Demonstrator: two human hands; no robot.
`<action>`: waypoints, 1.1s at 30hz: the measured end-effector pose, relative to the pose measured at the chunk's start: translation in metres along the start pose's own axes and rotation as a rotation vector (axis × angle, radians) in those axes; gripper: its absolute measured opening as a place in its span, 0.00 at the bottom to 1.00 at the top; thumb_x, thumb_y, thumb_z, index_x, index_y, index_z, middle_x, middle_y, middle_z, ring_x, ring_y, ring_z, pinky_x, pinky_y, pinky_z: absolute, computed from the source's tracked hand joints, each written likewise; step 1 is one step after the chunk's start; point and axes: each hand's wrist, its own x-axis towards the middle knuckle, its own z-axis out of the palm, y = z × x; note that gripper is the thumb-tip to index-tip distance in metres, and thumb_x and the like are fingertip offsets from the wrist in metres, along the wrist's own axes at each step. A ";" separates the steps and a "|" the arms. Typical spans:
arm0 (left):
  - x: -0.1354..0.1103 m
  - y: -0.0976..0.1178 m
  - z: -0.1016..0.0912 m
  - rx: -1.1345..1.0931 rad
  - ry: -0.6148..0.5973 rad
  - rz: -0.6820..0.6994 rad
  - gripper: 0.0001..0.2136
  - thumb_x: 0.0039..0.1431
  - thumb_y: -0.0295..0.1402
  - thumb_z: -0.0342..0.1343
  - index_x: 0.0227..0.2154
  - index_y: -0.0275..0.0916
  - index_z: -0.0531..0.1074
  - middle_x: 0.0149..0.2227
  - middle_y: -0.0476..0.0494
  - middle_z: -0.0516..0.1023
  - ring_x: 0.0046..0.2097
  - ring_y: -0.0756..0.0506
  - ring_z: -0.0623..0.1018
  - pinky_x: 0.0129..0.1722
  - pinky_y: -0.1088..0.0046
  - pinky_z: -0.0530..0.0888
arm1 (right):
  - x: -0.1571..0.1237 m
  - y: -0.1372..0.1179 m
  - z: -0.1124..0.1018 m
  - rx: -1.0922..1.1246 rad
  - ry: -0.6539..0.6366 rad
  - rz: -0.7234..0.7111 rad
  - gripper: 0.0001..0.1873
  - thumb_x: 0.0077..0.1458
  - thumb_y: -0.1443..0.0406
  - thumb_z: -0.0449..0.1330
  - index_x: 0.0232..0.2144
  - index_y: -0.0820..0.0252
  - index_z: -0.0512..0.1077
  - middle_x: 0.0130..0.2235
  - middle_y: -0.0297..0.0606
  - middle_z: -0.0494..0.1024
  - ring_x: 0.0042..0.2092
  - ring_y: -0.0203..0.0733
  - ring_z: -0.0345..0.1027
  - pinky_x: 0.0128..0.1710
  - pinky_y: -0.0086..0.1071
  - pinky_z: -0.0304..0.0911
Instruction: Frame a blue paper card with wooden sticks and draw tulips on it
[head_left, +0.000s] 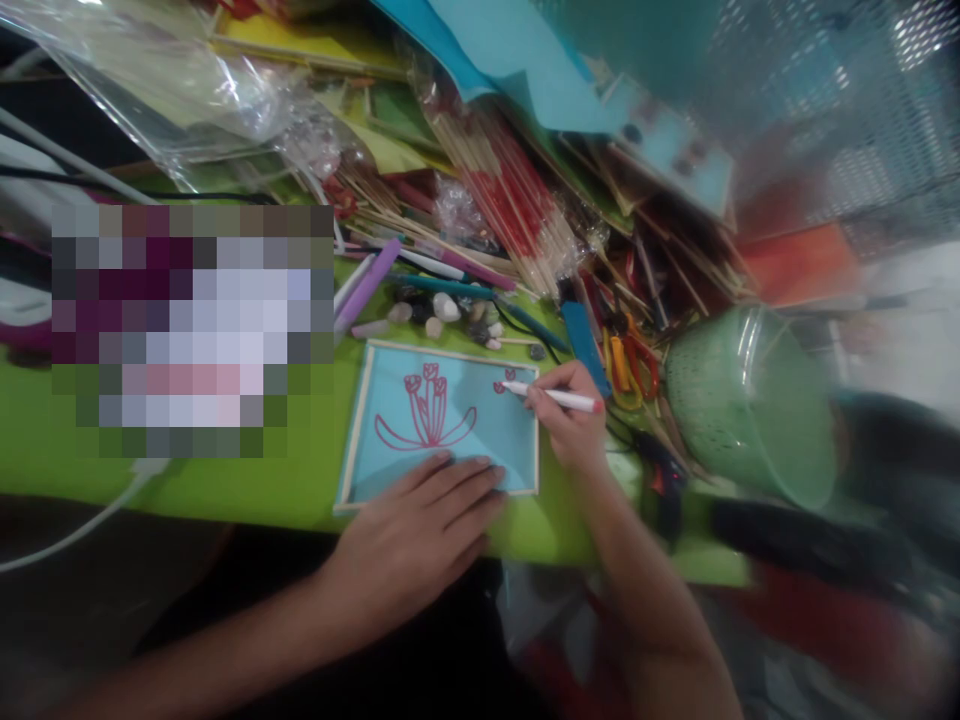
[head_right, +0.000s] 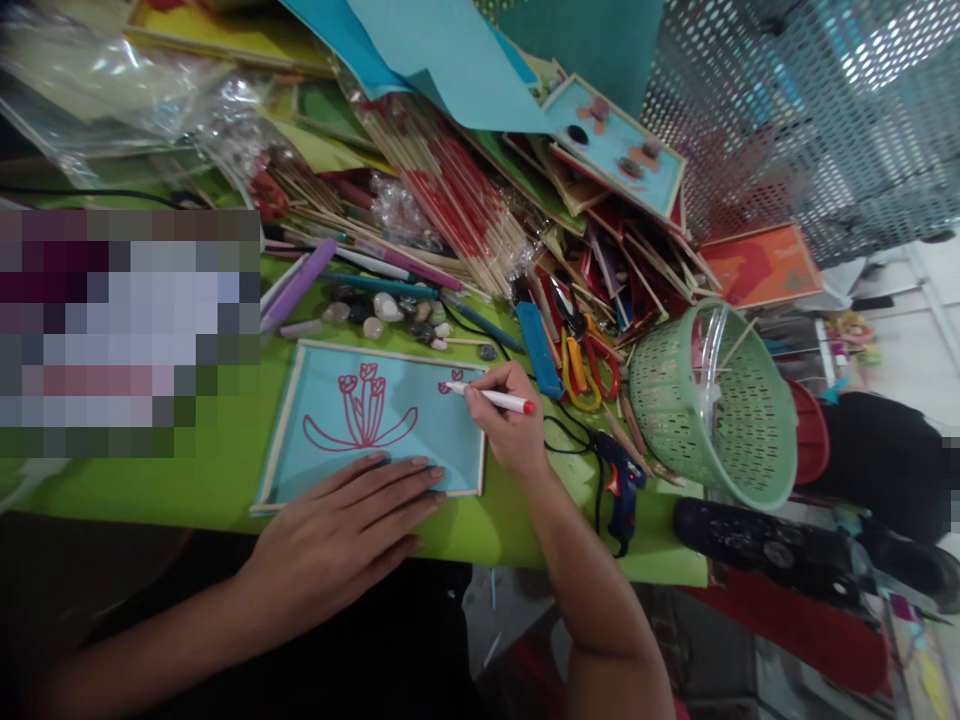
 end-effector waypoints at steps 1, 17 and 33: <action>0.000 0.000 0.000 0.001 0.001 0.003 0.15 0.74 0.32 0.51 0.58 0.41 0.76 0.61 0.48 0.81 0.62 0.45 0.78 0.69 0.62 0.68 | 0.000 0.000 0.000 -0.005 0.000 0.000 0.07 0.56 0.62 0.67 0.30 0.54 0.72 0.26 0.29 0.76 0.28 0.38 0.69 0.28 0.32 0.65; 0.000 0.001 0.000 0.004 0.004 -0.005 0.15 0.74 0.31 0.51 0.58 0.41 0.77 0.61 0.48 0.81 0.62 0.45 0.78 0.70 0.62 0.67 | 0.000 0.001 0.000 0.005 -0.009 0.009 0.08 0.56 0.61 0.67 0.30 0.54 0.71 0.26 0.29 0.76 0.28 0.38 0.68 0.28 0.32 0.65; 0.001 0.001 -0.001 0.013 0.011 0.004 0.14 0.75 0.31 0.50 0.57 0.41 0.77 0.60 0.49 0.81 0.61 0.45 0.79 0.68 0.63 0.68 | 0.000 0.001 0.000 -0.006 -0.020 0.000 0.06 0.56 0.63 0.67 0.31 0.54 0.72 0.27 0.29 0.76 0.27 0.37 0.68 0.27 0.31 0.64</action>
